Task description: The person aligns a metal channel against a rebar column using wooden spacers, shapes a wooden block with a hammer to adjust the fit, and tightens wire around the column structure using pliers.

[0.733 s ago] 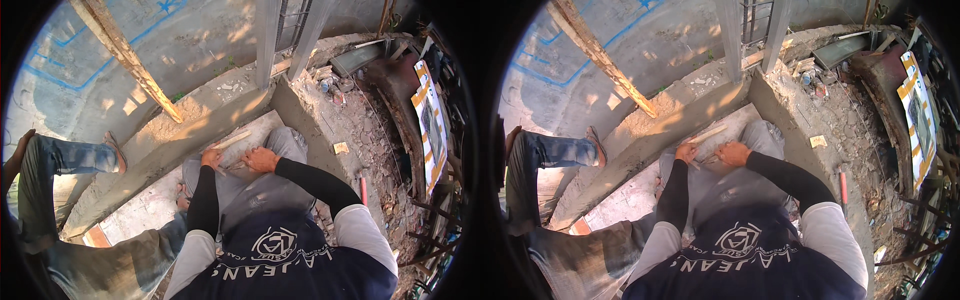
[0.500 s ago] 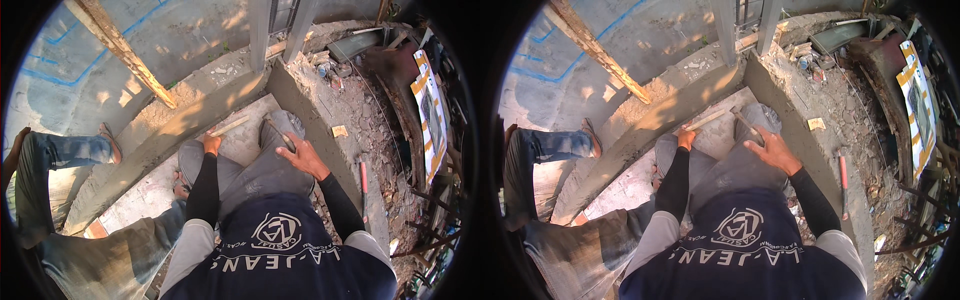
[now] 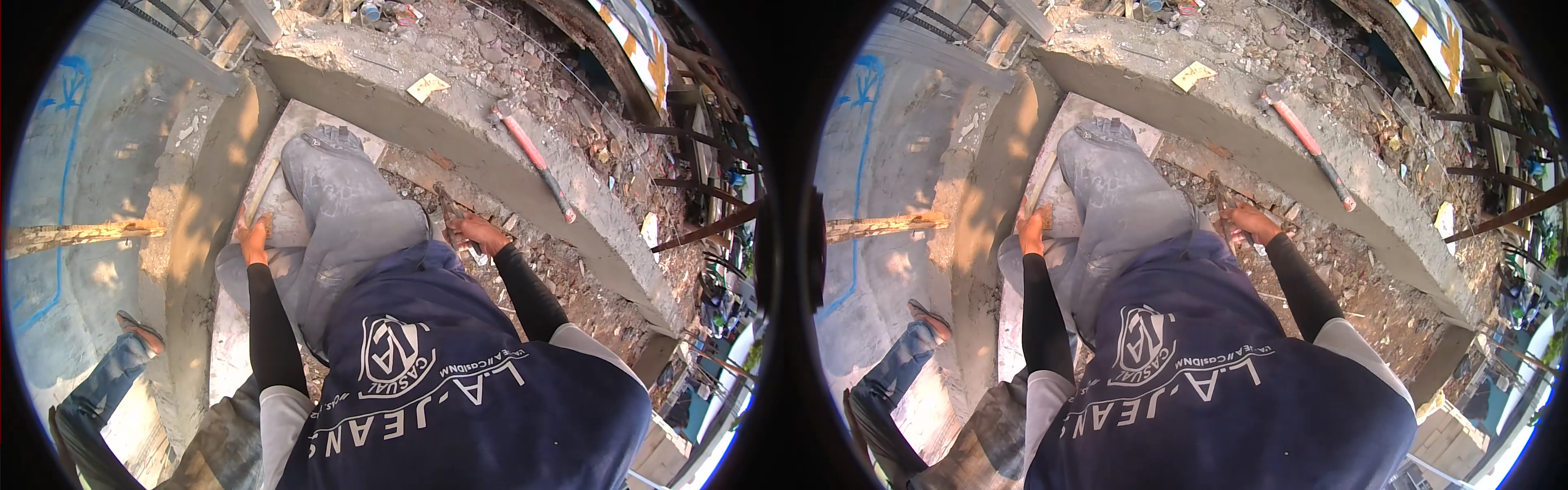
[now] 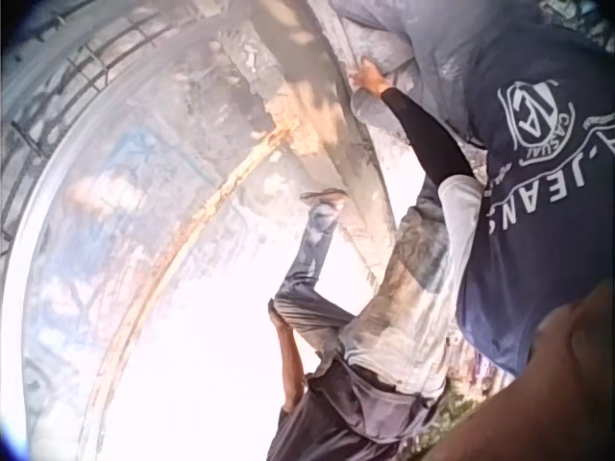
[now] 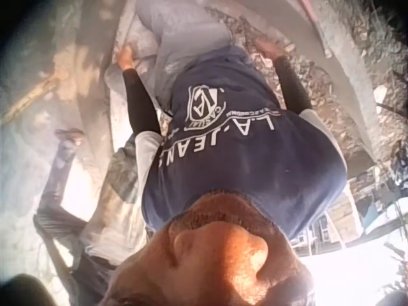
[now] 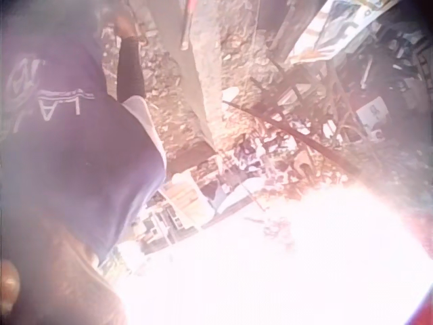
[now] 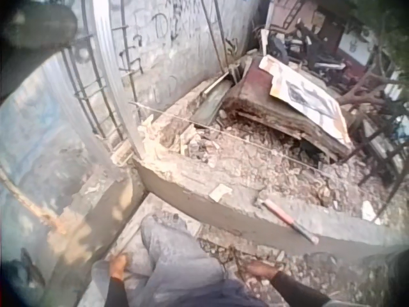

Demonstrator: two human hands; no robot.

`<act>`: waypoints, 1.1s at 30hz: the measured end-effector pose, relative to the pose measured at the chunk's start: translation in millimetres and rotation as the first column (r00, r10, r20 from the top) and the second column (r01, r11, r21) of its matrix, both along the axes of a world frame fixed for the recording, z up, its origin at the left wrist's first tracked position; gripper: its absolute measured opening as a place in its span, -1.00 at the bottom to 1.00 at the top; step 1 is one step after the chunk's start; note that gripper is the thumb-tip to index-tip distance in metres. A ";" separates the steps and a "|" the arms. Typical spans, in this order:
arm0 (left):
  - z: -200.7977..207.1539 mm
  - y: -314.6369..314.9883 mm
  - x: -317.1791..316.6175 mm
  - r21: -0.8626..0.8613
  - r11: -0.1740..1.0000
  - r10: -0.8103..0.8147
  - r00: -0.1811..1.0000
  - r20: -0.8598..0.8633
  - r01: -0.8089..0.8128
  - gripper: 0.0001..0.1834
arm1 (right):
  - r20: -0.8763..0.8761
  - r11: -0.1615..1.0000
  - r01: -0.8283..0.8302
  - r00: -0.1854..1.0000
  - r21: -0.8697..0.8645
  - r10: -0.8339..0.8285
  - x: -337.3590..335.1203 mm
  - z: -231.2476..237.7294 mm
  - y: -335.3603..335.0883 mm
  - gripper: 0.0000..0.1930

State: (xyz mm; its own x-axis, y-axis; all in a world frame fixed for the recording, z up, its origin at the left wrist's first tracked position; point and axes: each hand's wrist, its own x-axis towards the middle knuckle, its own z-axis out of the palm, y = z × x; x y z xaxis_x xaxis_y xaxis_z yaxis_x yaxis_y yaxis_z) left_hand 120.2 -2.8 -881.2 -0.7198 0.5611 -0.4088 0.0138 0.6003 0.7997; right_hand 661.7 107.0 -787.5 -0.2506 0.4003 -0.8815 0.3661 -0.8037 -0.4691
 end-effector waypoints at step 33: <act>107.9 -40.5 61.1 0.221 0.952 0.139 0.941 0.310 -0.213 -0.33 | -0.077 0.977 0.073 0.993 -0.201 -0.090 -33.3 -112.5 81.9 -0.53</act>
State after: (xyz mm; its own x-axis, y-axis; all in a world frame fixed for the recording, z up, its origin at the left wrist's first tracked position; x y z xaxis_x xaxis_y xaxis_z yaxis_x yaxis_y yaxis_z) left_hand 181.3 -43.3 -773.3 -0.6887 0.5461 -0.4768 -0.3263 0.3538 0.8765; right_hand 628.3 188.9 -900.0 -0.3021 0.2429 -0.9218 0.2608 -0.9090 -0.3251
